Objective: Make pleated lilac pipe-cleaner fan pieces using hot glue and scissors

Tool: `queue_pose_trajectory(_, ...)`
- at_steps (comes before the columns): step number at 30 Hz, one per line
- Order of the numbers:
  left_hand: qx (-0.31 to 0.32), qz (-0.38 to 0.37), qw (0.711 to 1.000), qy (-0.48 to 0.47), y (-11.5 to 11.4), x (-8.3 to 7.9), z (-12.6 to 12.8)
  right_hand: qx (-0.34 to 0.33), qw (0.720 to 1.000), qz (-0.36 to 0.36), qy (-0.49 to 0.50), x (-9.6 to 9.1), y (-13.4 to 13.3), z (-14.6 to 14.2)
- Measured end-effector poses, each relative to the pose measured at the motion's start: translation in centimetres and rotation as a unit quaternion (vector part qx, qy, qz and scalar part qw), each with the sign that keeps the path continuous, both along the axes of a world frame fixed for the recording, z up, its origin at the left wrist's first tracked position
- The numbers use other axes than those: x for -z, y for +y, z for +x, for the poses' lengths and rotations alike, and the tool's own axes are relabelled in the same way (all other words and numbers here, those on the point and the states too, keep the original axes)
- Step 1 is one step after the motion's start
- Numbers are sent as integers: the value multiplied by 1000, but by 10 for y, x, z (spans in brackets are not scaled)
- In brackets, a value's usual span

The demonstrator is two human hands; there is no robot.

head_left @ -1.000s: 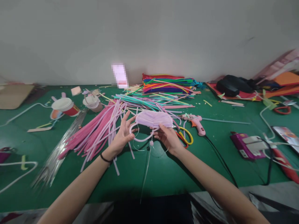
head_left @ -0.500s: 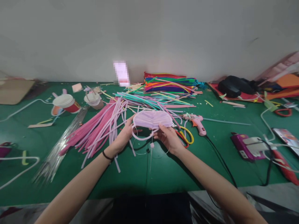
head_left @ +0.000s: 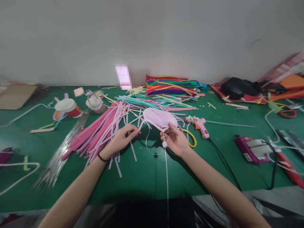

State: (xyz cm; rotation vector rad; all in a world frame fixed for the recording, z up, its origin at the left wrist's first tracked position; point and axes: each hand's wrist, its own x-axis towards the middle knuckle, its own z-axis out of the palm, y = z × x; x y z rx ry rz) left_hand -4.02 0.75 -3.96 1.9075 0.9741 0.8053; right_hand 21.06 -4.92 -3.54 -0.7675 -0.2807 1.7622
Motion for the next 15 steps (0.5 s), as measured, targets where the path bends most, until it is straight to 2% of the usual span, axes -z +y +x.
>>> queue_pose_trajectory(5, -66, 74, 995, 29, 17, -8, -25, 23, 1000, 13, -2, -7, 3, 8)
queue_pose_trajectory(9, -108, 105, 986, 74, 24, -14, -38, 40, 997, 29, -58, -10, 3, 9)
queue_pose_trajectory(12, -140, 90, 983, 75, 22, -16, -37, 21, 992, 67, -104, -6, 1, 6)
queue_pose_trajectory(15, -113, 34, 993, -21, 16, -18, -25, -48, 984, 93, -143, 0, -2, 0)
